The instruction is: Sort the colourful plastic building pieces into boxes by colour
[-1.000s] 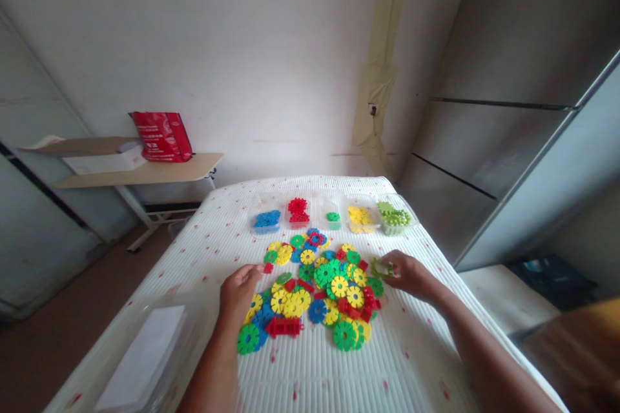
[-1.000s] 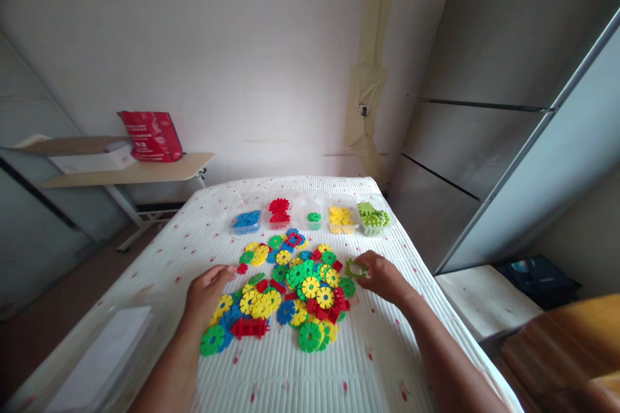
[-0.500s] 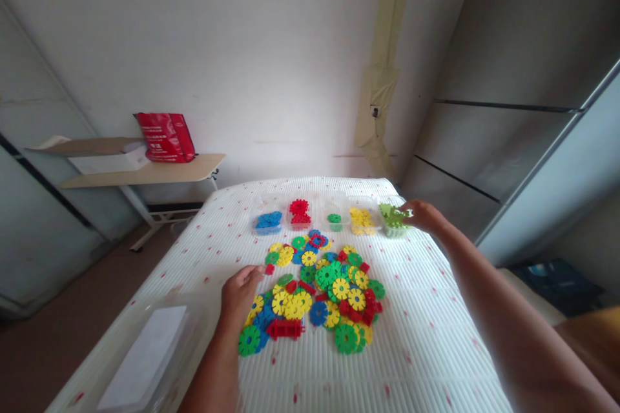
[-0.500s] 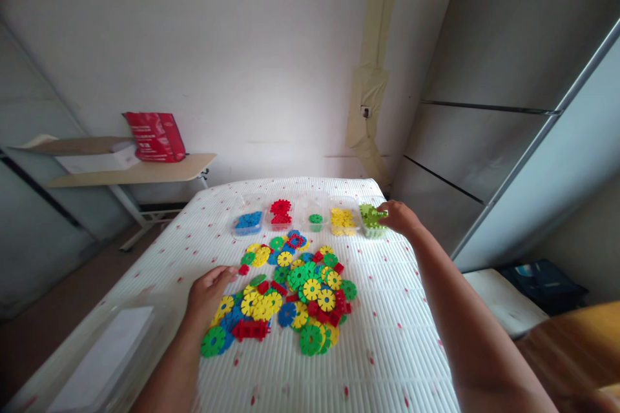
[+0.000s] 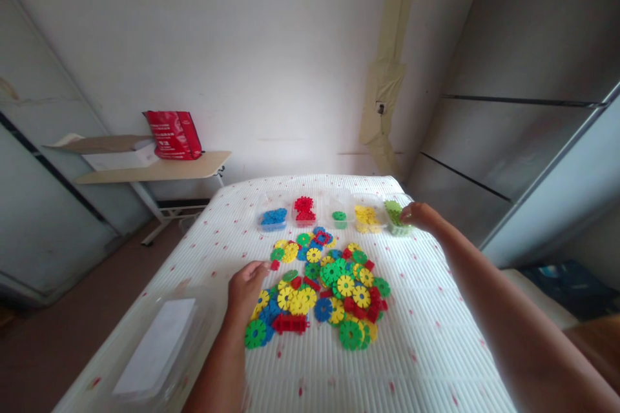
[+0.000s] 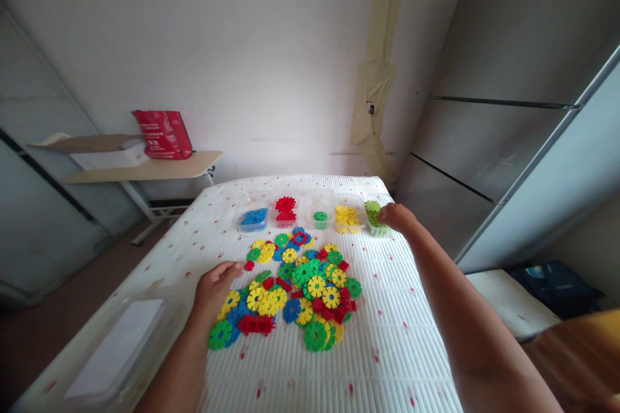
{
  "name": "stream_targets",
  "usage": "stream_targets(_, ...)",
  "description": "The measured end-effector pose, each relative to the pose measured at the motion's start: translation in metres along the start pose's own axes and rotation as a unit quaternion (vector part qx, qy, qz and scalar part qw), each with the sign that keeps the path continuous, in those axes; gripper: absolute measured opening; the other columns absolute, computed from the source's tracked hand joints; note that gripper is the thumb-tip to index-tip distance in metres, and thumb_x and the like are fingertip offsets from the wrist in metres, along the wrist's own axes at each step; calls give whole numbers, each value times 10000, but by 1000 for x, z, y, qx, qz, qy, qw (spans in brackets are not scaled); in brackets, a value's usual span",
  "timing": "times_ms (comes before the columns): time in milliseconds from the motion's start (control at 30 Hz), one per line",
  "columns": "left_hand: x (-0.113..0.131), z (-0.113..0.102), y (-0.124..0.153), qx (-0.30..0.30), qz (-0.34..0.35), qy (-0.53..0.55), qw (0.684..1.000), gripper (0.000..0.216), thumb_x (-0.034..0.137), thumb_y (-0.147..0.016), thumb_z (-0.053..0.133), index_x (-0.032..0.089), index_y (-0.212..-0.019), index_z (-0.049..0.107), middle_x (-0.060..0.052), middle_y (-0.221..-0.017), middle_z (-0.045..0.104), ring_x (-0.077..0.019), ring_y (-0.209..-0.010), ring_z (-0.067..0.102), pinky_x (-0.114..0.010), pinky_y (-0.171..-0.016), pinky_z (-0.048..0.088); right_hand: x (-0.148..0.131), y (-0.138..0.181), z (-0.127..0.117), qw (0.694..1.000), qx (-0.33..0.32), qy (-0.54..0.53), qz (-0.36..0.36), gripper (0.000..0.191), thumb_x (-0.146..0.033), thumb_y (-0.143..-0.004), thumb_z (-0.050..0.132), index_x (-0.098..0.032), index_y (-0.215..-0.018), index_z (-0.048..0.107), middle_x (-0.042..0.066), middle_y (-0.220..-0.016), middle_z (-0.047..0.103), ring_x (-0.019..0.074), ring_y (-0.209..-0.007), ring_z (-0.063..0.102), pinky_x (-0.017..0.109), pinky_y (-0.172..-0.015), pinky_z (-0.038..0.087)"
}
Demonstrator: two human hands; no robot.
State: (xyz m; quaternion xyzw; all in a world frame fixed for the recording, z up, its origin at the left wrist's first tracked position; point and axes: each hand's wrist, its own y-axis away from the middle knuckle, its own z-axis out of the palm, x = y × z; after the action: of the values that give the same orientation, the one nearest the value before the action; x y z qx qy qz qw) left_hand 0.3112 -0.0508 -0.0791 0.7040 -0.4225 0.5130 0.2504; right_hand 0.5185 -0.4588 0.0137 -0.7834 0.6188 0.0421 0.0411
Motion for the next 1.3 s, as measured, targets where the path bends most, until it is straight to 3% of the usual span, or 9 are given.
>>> stream_targets(200,-9,2,-4,3,-6,12,1000,415,512,-677,562,133,-811,664,-43,-719,692,-207,-748,628,-257,-677,465,-5,10,-9,998,58,2,-6,212,-224,-700,589,-235,-866,720,21,-907,715,158,-769,650,211,-639,456)
stream_targets(300,-10,2,-5,9,-3,9,1000,415,512,-672,564,131,-803,664,-41,-704,690,-204,-734,628,-254,-666,467,-16,27,-11,992,109,-49,-48,195,-248,-718,580,-214,-855,714,32,-882,717,162,-763,651,220,-665,464)
stream_targets(367,-9,2,-4,10,-2,8,1000,413,508,-669,565,131,-802,665,-37,-693,690,-202,-723,631,-253,-659,468,-26,42,-6,986,108,-102,-83,194,-268,-730,577,-205,-860,707,31,-841,715,158,-729,651,227,-668,473)
stream_targets(500,-5,1,-2,6,8,7,1000,393,493,-686,553,136,-805,666,-45,-725,698,-209,-757,638,-270,-696,478,-43,78,29,975,54,-171,-131,348,-373,-729,602,-209,-1032,650,56,-961,695,178,-746,655,283,-683,514)
stream_targets(633,-7,5,-1,10,20,22,1000,335,440,-700,551,145,-820,654,-63,-799,699,-213,-808,639,-300,-759,484,-59,109,80,956,89,-191,-207,563,-482,-751,572,-187,-1229,537,129,-1232,570,272,-1104,548,410,-904,465)
stream_targets(800,-12,23,1,-1,101,14,995,236,330,-718,546,179,-871,644,-67,-929,666,-207,-915,616,-335,-853,470,-97,130,113,938,107,-227,-239,586,-486,-798,530,-210,-1310,459,131,-1280,518,280,-1199,457,467,-999,385)
stream_targets(1000,-6,47,15,-42,117,61,990,243,325,-785,521,197,-964,626,-71,-1012,648,-202,-985,597,-345,-888,458,-160,127,112,917,90,-341,-186,516,-385,-820,519,-223,-1305,445,107,-1343,438,245,-1245,407,439,-1038,353)
stream_targets(1200,12,48,27,-58,58,171,982,355,422,-823,484,184,-1056,605,-83,-1116,633,-205,-1062,572,-337,-941,429,-215,121,98,883,80,-389,-253,498,-265,-766,579,-201,-1252,484,113,-1301,483,236,-1216,438,420,-1014,368)
stream_targets(1300,13,44,26,-52,30,210,976,392,450,-814,485,160,-1048,606,-100,-1081,649,-216,-993,607,-344,-890,462,-233,115,87,872,72,-384,-294,399,-219,-774,564,-213,-1173,543,78,-1213,561,205,-1146,504,364,-968,407)
